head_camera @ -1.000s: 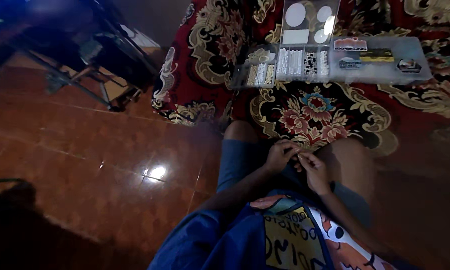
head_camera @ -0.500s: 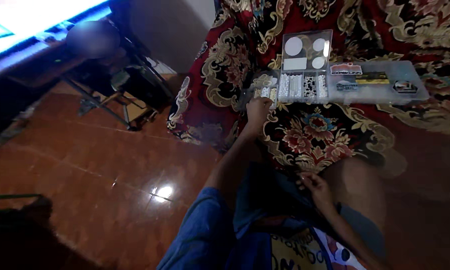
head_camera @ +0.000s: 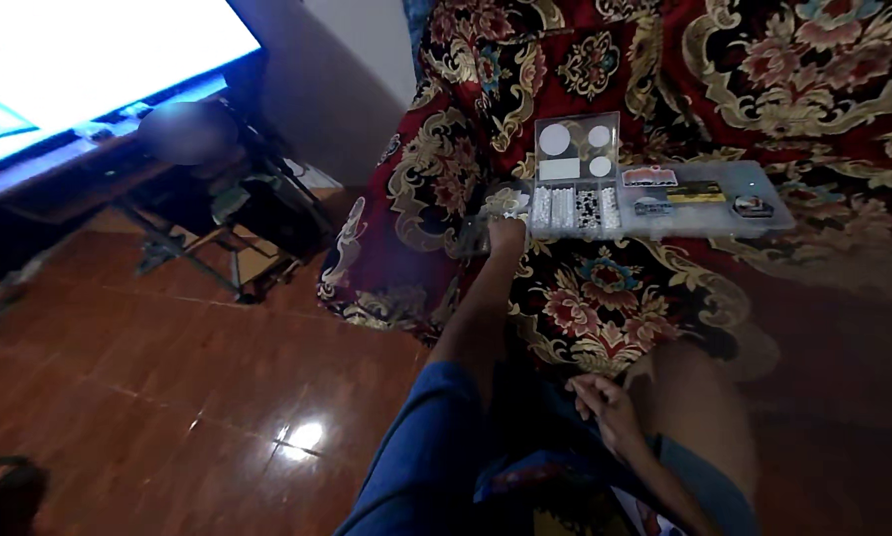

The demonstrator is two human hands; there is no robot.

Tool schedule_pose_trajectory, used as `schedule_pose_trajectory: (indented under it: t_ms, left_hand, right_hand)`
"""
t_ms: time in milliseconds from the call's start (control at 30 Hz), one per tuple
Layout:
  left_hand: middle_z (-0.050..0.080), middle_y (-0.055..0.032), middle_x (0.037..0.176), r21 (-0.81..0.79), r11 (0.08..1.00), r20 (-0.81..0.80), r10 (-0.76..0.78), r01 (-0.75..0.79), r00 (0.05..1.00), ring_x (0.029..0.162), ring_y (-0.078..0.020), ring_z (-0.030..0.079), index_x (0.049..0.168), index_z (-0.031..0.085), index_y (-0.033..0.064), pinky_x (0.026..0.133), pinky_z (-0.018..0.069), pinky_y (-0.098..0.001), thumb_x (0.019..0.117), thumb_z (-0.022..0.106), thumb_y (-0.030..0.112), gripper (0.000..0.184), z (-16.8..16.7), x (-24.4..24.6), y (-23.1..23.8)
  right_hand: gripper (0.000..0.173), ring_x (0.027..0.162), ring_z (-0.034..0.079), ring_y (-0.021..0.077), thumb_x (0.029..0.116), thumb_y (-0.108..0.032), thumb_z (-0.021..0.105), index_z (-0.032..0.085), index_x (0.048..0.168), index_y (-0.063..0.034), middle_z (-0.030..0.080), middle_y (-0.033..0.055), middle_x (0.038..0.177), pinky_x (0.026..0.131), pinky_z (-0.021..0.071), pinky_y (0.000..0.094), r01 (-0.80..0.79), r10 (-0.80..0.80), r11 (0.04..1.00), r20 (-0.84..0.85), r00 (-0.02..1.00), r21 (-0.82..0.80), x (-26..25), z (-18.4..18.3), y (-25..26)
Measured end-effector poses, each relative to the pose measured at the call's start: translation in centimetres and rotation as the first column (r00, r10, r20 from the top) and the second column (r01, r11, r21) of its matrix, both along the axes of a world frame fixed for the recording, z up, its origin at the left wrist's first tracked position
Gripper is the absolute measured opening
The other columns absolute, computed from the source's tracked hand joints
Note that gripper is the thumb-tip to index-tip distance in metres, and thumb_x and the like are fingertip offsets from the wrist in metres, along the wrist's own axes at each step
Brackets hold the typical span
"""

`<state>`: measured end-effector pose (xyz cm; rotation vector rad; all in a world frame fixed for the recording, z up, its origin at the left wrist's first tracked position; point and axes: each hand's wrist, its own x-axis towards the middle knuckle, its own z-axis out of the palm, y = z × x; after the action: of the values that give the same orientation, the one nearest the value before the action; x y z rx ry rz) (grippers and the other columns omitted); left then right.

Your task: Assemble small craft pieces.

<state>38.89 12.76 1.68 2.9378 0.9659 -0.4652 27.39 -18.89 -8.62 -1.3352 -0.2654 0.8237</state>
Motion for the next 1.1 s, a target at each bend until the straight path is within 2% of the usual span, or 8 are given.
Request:
schedule_pose_trajectory:
  t_ms: [167,300,433,533,700,833,967,1100]
  left_hand:
    - [0.065,-0.0224,0.128,0.015,0.998,-0.019,-0.064,0.064,0.998,0.128,-0.0433,0.054,0.116,0.071,-0.0021,0.107,0.0394,-0.0644,0.0934,0.063,0.000,0.024,-0.7,-0.4,0.5]
    - [0.064,-0.0266,0.126,-0.042,0.999,0.151,-0.022,0.028,0.988,0.124,-0.0466,0.057,0.125,0.066,-0.0022,0.104,0.0437,-0.0640,0.0981,0.059,0.006,0.028,-0.8,-1.4,1.2]
    - [0.067,-0.0272,0.119,-0.348,0.936,0.466,0.212,-0.043,0.859,0.115,-0.0431,0.065,0.124,0.062,-0.0054,0.100,0.0499,-0.0594,0.1014,0.057,0.012,0.029,1.4,-4.3,0.2]
    - [0.068,-0.0245,0.117,-0.550,0.834,0.556,0.318,0.052,0.768,0.107,-0.0361,0.069,0.122,0.062,-0.0064,0.096,0.0548,-0.0517,0.1001,0.062,0.010,0.027,1.7,-8.3,-2.7]
    - [0.070,-0.0117,0.111,-0.865,0.463,0.432,0.489,0.194,0.758,0.100,-0.0133,0.068,0.117,0.066,-0.0056,0.092,0.0554,-0.0319,0.0994,0.063,0.010,0.024,-0.8,-15.8,-10.4]
    - [0.069,-0.0070,0.114,-0.995,0.066,0.095,0.654,0.069,0.751,0.097,-0.0104,0.066,0.124,0.062,-0.0012,0.087,0.0554,-0.0298,0.1047,0.056,0.015,0.026,-3.5,-18.8,-15.0]
    - [0.067,-0.0057,0.118,-0.939,-0.341,-0.221,0.718,0.056,0.660,0.101,-0.0122,0.067,0.133,0.055,0.0033,0.090,0.0560,-0.0305,0.1083,0.050,0.019,0.030,-6.5,-18.6,-17.0]
    - [0.067,-0.0020,0.103,-0.878,-0.464,-0.251,0.657,0.120,0.711,0.092,-0.0114,0.068,0.123,0.056,0.0044,0.088,0.0568,-0.0304,0.1108,0.041,0.018,0.023,-7.7,-18.2,-17.3]
  right_hand:
    - [0.013,0.059,0.062,0.0040,0.0981,-0.002,0.059,0.071,0.103,0.0036,0.074,0.0047,0.090,0.058,0.0546,0.0188,-0.001,0.001,1.000,0.001,1.000,0.018,-0.1,0.0,0.1]
    - [0.014,0.060,0.063,0.0036,0.0981,0.001,0.058,0.071,0.103,0.0034,0.075,0.0045,0.090,0.058,0.0544,0.0184,-0.006,0.008,0.998,-0.030,1.000,0.061,-0.1,-0.3,-0.1]
    - [0.015,0.061,0.063,0.0036,0.0991,0.001,0.058,0.070,0.107,0.0046,0.073,0.0032,0.086,0.059,0.0546,0.0186,-0.012,0.011,0.999,0.010,1.000,0.033,-0.1,0.0,-0.3]
    - [0.016,0.063,0.064,0.0038,0.0999,-0.002,0.057,0.069,0.108,0.0044,0.071,0.0013,0.082,0.060,0.0561,0.0200,-0.035,0.035,0.999,0.059,0.998,0.002,-0.2,0.0,-0.4]
    - [0.018,0.064,0.063,0.0049,0.1007,-0.004,0.055,0.068,0.108,0.0054,0.068,0.0013,0.081,0.062,0.0562,0.0220,-0.047,0.050,0.998,0.084,0.995,-0.042,-0.2,0.4,-0.5]
    - [0.017,0.062,0.062,0.0040,0.0999,-0.005,0.054,0.069,0.103,0.0023,0.068,-0.0019,0.077,0.060,0.0558,0.0212,-0.028,0.026,0.999,0.081,0.996,0.023,-0.3,0.2,-0.8]
    - [0.015,0.058,0.059,0.0021,0.0995,-0.004,0.056,0.071,0.100,-0.0005,0.068,-0.0043,0.074,0.057,0.0535,0.0191,0.004,-0.010,0.993,0.051,0.999,0.115,-0.4,-0.1,-0.9]
    - [0.014,0.055,0.059,0.0019,0.0984,-0.003,0.057,0.071,0.097,-0.0012,0.068,-0.0039,0.072,0.054,0.0521,0.0188,0.036,-0.040,0.990,0.031,0.999,0.135,-0.3,-0.3,-0.9]
